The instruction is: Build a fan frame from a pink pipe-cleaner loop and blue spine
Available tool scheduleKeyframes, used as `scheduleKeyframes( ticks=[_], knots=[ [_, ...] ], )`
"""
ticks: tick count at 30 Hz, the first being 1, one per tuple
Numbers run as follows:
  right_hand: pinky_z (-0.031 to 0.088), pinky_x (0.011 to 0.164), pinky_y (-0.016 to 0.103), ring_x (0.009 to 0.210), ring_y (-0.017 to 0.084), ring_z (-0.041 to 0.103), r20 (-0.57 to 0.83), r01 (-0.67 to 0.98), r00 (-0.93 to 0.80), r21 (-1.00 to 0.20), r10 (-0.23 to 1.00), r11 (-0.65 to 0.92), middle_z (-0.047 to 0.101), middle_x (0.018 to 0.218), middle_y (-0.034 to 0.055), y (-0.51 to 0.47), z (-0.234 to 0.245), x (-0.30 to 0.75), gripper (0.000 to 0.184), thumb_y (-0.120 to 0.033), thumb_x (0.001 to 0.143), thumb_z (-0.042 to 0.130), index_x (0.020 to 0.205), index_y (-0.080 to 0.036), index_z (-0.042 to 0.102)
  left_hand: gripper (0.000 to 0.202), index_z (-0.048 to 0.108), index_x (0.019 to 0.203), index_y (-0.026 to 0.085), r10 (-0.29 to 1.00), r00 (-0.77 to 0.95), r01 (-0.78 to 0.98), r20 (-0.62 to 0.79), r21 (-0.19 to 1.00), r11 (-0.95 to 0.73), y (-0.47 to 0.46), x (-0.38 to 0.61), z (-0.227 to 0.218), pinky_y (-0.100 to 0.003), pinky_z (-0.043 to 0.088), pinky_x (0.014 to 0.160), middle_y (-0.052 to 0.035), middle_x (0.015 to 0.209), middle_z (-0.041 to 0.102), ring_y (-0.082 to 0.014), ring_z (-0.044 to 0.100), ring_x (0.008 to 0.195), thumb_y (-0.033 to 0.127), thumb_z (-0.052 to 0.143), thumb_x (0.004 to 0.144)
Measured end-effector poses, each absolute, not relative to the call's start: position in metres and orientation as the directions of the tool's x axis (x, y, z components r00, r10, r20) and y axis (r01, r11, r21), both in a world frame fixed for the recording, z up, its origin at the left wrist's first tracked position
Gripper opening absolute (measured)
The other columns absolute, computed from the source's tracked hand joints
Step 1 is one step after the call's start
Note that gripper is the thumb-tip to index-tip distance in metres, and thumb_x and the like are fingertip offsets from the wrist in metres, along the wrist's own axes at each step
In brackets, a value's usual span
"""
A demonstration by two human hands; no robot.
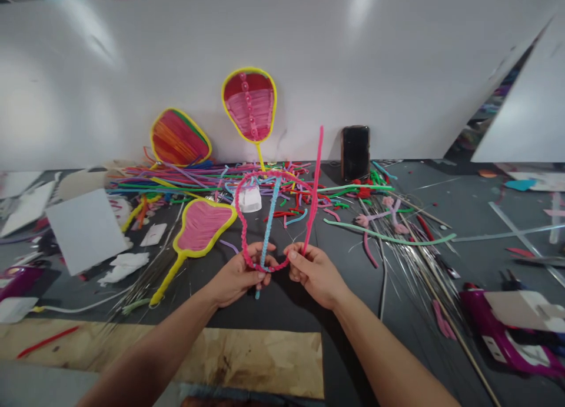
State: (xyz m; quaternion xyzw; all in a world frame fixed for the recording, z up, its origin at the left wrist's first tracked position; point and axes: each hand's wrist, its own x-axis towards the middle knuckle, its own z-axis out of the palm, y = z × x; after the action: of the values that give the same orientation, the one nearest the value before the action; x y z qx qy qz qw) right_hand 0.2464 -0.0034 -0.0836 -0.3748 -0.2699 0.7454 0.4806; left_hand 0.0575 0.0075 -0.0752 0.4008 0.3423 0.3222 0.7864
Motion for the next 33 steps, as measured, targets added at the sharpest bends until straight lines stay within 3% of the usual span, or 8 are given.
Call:
scheduleKeyframes(
  ticks=[5,24,33],
  knots=[
    [0.027,0.048,0.023,0.044,0.006,0.032,-0.308,-0.521,-0.252,-0.756,0.918,-0.397,0.042,0.047,-0.0077,-0.0033,-0.0833,0.2471,0.024,-0.035,0.067,0.080,0.077,-0.018,0.067,0.046,0.059,0.109,0.022,0.812,0.505,-0.191,-0.291,0.881,0.434,0.0078,0.0577,-0.0758,-0.017,0.037,0.051,-0.0037,0.091,0.064,-0.0063,0.056,0.058,0.007,0.062,0.065],
    [0.029,0.047,0.022,0.043,0.004,0.032,-0.334,-0.543,-0.179,-0.750,0.925,-0.376,0.043,0.045,-0.0083,-0.0029,-0.0833,0.2456,0.024,-0.031,0.062,0.083,0.074,-0.017,0.067,0.046,0.054,0.112,0.021,0.803,0.519,-0.124,-0.292,0.904,0.408,0.0089,0.0568,-0.0779,-0.021,0.038,0.057,-0.0031,0.095,0.062,-0.0071,0.055,0.063,0.013,0.066,0.069],
    [0.029,0.048,0.022,0.044,0.004,0.031,-0.342,-0.576,-0.157,-0.731,0.927,-0.367,0.045,0.050,-0.0079,-0.0023,-0.0835,0.2446,0.024,-0.029,0.062,0.083,0.076,-0.016,0.068,0.046,0.054,0.113,0.021,0.804,0.531,-0.176,-0.267,0.894,0.413,0.0085,0.0568,-0.0777,-0.020,0.042,0.057,-0.0037,0.096,0.062,-0.0074,0.057,0.063,0.016,0.070,0.070]
  ],
)
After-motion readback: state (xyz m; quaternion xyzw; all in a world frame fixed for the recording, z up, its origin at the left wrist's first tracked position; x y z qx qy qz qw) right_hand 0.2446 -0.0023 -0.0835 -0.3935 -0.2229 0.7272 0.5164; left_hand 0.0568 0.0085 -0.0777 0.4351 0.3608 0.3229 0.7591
